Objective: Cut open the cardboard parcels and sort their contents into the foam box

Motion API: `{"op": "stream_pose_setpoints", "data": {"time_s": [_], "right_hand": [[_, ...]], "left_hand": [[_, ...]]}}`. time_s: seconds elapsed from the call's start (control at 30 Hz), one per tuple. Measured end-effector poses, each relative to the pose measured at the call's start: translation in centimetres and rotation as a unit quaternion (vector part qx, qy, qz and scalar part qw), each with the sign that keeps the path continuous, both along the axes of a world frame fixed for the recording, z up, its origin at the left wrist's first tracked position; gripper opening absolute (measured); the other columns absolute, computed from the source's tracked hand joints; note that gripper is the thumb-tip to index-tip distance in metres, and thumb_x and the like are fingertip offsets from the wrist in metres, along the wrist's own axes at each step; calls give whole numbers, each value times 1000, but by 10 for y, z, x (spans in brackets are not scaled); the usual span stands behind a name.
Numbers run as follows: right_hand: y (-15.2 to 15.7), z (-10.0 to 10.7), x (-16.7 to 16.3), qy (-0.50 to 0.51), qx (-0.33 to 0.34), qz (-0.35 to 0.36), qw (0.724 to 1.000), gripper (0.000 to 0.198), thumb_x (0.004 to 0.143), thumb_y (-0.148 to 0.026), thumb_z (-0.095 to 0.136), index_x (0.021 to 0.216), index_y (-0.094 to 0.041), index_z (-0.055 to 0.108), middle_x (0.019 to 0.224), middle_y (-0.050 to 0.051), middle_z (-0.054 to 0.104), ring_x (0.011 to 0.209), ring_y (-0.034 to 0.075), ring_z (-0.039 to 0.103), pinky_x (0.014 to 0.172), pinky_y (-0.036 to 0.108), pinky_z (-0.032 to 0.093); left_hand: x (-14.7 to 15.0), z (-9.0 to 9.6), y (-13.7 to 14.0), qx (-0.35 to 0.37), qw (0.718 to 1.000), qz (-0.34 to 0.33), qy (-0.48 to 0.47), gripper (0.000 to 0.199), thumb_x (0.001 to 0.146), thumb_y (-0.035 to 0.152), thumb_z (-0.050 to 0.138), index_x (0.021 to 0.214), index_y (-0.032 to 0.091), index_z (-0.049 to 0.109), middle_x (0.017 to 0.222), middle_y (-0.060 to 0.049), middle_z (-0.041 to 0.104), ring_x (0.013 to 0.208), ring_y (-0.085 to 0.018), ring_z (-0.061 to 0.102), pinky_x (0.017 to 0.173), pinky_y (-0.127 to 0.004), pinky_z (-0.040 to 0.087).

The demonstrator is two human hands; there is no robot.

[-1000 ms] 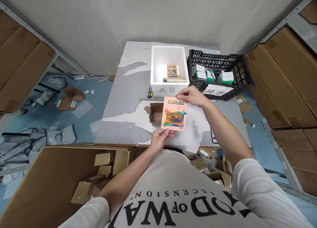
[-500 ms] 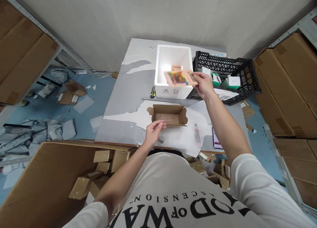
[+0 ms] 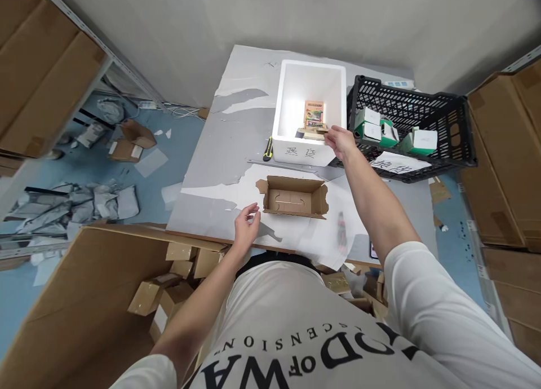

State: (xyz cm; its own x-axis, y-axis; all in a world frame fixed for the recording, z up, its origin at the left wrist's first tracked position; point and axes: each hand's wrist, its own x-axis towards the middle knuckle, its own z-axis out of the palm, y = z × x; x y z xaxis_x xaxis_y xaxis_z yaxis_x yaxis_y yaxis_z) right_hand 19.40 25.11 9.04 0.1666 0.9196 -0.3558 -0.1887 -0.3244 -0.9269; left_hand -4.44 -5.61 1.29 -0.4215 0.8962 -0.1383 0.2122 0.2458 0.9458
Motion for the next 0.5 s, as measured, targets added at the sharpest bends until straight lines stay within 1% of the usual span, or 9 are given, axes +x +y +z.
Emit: {"op": "stream_pose_setpoints", "data": {"time_s": [0.07,0.13,0.2,0.23,0.3,0.37,0.43,0.47,0.5], "right_hand": [[-6,1,9,-8,9,21,1000,20,73,-7,65,90,-15,59,73,-2,61,68,7,63,66,20,56],[-17,0,23,-20,32,47,998,19,73,-11,67,91,-15,60,79,-1,64,73,8,65,72,22,56],[-38,-8,42,-41,59,68,995,21,74,-16,67,94,-16,62,87,1,67,78,9,66,76,25,56],[-52,-16,53,-60,72,75,993,23,74,-18,67,96,-16,62,91,2,68,80,10,67,77,28,56],[-88,-37,78,-117,81,84,986,26,75,-22,65,100,-16,63,97,5,69,82,13,68,80,34,56],[-130,-66,100,-209,66,84,972,27,72,-22,64,99,-15,65,100,8,69,85,17,68,85,40,54],[-172,-95,115,-275,19,134,952,32,71,-19,62,102,-15,65,107,11,68,89,20,68,91,45,51],[-191,-109,118,-284,-6,173,943,36,70,-18,62,106,-15,64,111,13,67,94,22,67,93,45,50],[-207,-121,117,-284,-17,185,940,41,67,-16,64,108,-15,64,113,14,66,98,24,66,94,46,49]], "left_hand": [[-3,-9,3,-7,1000,-12,2,39,78,28,59,116,17,61,109,-12,67,103,-21,63,86,-35,50],[-6,-16,7,-23,999,-41,6,44,75,24,60,119,17,59,113,-13,66,106,-23,63,89,-38,50],[-8,-21,11,-36,996,-83,21,50,72,21,60,122,18,57,118,-13,65,111,-25,61,92,-41,49],[-10,-24,13,-41,993,-104,32,53,71,20,60,124,18,56,120,-13,64,114,-26,59,93,-42,49],[-12,-29,16,-52,987,-138,59,58,69,19,61,127,19,54,124,-12,61,115,-27,58,94,-43,48],[-14,-36,20,-71,980,-166,87,60,67,20,63,126,18,55,123,-12,62,109,-28,61,94,-43,48],[-15,-46,23,-97,970,-193,109,56,65,22,66,121,17,58,113,-11,65,95,-26,64,92,-43,48],[-15,-52,24,-107,966,-205,115,53,65,23,67,116,17,60,107,-10,67,89,-25,65,90,-42,48],[-15,-59,25,-115,963,-215,118,49,64,24,68,112,17,62,100,-9,68,83,-23,64,89,-42,48]]}}
